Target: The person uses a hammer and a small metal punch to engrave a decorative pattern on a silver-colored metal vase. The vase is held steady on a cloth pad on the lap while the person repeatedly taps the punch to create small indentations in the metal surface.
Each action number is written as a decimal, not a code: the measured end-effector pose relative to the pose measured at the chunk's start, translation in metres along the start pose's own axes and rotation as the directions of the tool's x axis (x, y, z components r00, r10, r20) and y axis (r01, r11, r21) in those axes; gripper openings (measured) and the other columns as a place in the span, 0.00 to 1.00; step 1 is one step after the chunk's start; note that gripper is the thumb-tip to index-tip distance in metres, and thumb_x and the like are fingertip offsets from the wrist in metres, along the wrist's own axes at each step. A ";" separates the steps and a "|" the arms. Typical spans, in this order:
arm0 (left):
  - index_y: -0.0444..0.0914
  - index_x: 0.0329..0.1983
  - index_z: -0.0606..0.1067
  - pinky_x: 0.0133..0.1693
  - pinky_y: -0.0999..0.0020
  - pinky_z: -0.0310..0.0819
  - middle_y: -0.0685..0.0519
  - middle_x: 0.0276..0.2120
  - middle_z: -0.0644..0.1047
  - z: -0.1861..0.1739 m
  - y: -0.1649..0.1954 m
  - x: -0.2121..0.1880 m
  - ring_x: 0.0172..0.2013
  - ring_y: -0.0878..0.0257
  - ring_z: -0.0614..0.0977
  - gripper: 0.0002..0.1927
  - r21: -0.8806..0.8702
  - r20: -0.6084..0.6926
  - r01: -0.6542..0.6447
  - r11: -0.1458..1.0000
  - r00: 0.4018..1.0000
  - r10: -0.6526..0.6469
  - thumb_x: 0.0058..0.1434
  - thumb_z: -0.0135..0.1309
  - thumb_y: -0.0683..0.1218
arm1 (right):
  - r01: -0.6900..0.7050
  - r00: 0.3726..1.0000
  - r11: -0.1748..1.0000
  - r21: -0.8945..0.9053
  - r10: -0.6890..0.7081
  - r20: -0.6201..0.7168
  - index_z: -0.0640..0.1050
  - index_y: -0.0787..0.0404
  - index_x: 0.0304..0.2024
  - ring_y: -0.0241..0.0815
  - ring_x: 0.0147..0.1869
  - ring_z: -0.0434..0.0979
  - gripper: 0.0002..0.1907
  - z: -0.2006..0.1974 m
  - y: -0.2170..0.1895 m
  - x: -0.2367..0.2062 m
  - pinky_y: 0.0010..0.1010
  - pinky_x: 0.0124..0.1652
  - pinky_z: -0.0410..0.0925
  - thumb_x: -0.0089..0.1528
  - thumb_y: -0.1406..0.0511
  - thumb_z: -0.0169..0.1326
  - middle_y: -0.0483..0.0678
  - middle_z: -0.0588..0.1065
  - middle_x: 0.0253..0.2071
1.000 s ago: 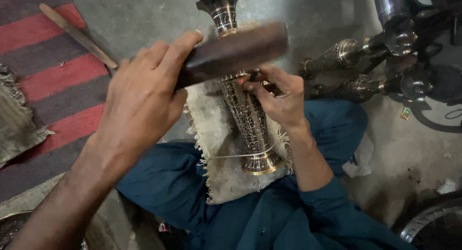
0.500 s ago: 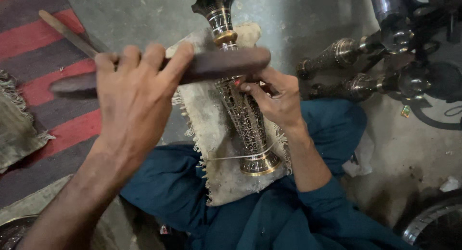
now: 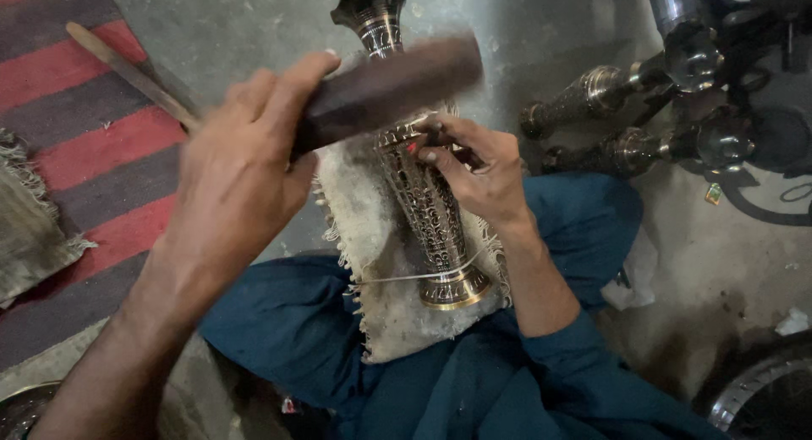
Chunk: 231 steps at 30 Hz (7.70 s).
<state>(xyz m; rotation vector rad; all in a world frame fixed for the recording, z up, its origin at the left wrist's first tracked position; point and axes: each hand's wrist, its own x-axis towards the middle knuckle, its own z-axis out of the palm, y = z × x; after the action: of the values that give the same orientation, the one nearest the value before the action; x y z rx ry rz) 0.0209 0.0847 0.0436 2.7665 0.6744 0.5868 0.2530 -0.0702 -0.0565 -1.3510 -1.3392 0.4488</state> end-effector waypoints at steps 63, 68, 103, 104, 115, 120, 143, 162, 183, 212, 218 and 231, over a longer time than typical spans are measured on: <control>0.54 0.71 0.65 0.57 0.44 0.72 0.47 0.39 0.74 0.011 -0.006 -0.017 0.44 0.47 0.80 0.29 0.236 -0.052 0.071 0.969 0.997 -0.060 0.72 0.59 0.38 | 0.047 0.997 0.996 -0.080 -0.041 0.068 0.79 0.63 0.57 0.37 0.44 0.86 0.15 -0.002 -0.007 0.018 0.26 0.45 0.81 0.68 0.75 0.60 0.51 0.83 0.44; 0.50 0.69 0.66 0.53 0.44 0.71 0.45 0.38 0.73 0.008 -0.004 -0.018 0.43 0.44 0.79 0.29 0.123 -0.060 0.098 0.988 0.994 -0.091 0.67 0.60 0.39 | -0.009 0.998 0.999 -0.036 0.011 0.067 0.77 0.64 0.58 0.37 0.46 0.86 0.16 -0.001 -0.008 0.019 0.26 0.46 0.82 0.67 0.75 0.59 0.51 0.83 0.45; 0.47 0.68 0.65 0.45 0.50 0.71 0.44 0.41 0.71 0.008 0.004 -0.017 0.41 0.46 0.77 0.33 -0.100 -0.124 0.150 0.984 0.979 -0.162 0.59 0.59 0.38 | -0.024 0.996 0.998 -0.051 0.028 0.082 0.79 0.65 0.55 0.35 0.43 0.83 0.14 -0.003 -0.004 0.016 0.24 0.44 0.76 0.67 0.74 0.60 0.49 0.83 0.43; 0.50 0.68 0.66 0.45 0.50 0.72 0.46 0.38 0.71 0.012 0.005 -0.019 0.39 0.48 0.78 0.32 0.136 -0.131 0.142 0.981 0.983 -0.125 0.62 0.60 0.37 | -0.051 0.995 0.997 -0.063 0.055 0.078 0.80 0.65 0.54 0.35 0.40 0.81 0.13 -0.003 -0.003 0.016 0.24 0.39 0.73 0.67 0.74 0.60 0.49 0.83 0.41; 0.35 0.59 0.66 0.43 0.65 0.78 0.46 0.38 0.79 0.102 0.031 -0.069 0.39 0.58 0.82 0.24 -0.871 0.045 0.263 0.415 0.883 -0.467 0.61 0.60 0.40 | -0.093 0.980 0.991 0.099 0.073 0.187 0.75 0.67 0.58 0.41 0.52 0.85 0.13 -0.014 -0.012 0.037 0.31 0.52 0.82 0.71 0.76 0.54 0.53 0.82 0.46; 0.37 0.65 0.62 0.41 0.61 0.76 0.42 0.37 0.78 0.098 0.014 -0.073 0.38 0.49 0.84 0.32 -0.717 0.029 0.324 0.617 0.898 -0.438 0.57 0.58 0.40 | -0.138 0.941 0.980 -0.141 0.174 0.289 0.76 0.65 0.57 0.40 0.47 0.87 0.15 -0.015 -0.030 0.046 0.29 0.46 0.82 0.68 0.76 0.55 0.51 0.83 0.45; 0.53 0.69 0.68 0.42 0.46 0.71 0.46 0.39 0.74 0.035 -0.014 -0.048 0.42 0.46 0.80 0.34 0.228 -0.093 0.272 0.935 0.962 -0.258 0.61 0.60 0.37 | -0.057 0.958 0.994 -0.088 0.079 0.275 0.78 0.65 0.56 0.37 0.49 0.86 0.14 -0.012 -0.025 0.051 0.28 0.46 0.82 0.68 0.74 0.59 0.51 0.82 0.46; 0.48 0.71 0.63 0.45 0.45 0.73 0.42 0.38 0.75 0.029 -0.009 -0.035 0.41 0.44 0.80 0.37 0.028 -0.134 0.181 0.983 0.975 -0.176 0.61 0.62 0.36 | -0.031 0.987 0.976 -0.217 0.064 0.150 0.79 0.65 0.55 0.37 0.42 0.86 0.15 -0.007 -0.027 0.040 0.24 0.42 0.79 0.66 0.74 0.61 0.51 0.84 0.41; 0.44 0.67 0.65 0.50 0.46 0.72 0.42 0.44 0.73 0.029 -0.010 -0.029 0.45 0.44 0.79 0.32 -0.270 -0.183 0.157 0.950 0.960 -0.210 0.59 0.59 0.37 | 0.026 0.989 0.988 -0.154 -0.003 0.145 0.78 0.66 0.57 0.37 0.46 0.86 0.14 -0.006 -0.021 0.038 0.25 0.46 0.79 0.68 0.75 0.58 0.51 0.83 0.44; 0.49 0.72 0.64 0.47 0.52 0.75 0.46 0.41 0.76 0.055 -0.012 -0.049 0.44 0.48 0.80 0.41 -0.005 -0.190 0.277 0.961 0.943 -0.273 0.55 0.64 0.38 | -0.175 0.978 0.980 0.099 0.162 0.129 0.76 0.69 0.57 0.38 0.46 0.85 0.13 -0.008 -0.018 0.038 0.28 0.46 0.80 0.70 0.75 0.53 0.53 0.83 0.43; 0.33 0.64 0.63 0.45 0.68 0.79 0.51 0.41 0.76 0.110 0.010 -0.056 0.43 0.65 0.80 0.26 -0.897 -0.044 0.163 0.410 0.892 -0.450 0.65 0.58 0.39 | -0.209 0.972 0.974 0.084 0.198 0.124 0.73 0.70 0.60 0.39 0.47 0.86 0.14 -0.005 -0.022 0.040 0.30 0.46 0.81 0.71 0.77 0.52 0.53 0.82 0.44; 0.45 0.69 0.65 0.44 0.46 0.72 0.39 0.45 0.76 0.044 -0.016 -0.042 0.45 0.38 0.79 0.34 -0.307 -0.148 0.216 0.927 0.951 -0.271 0.60 0.61 0.37 | -0.071 0.992 0.965 -0.253 0.093 0.079 0.79 0.70 0.52 0.36 0.44 0.82 0.12 0.001 -0.038 0.041 0.28 0.44 0.77 0.66 0.76 0.61 0.51 0.82 0.40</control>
<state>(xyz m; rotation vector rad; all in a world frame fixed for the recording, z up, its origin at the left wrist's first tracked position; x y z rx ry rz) -0.0006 0.0729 -0.0149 2.3327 0.8821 0.8255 0.2473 -0.0448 -0.0076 -1.6150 -1.4546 0.4111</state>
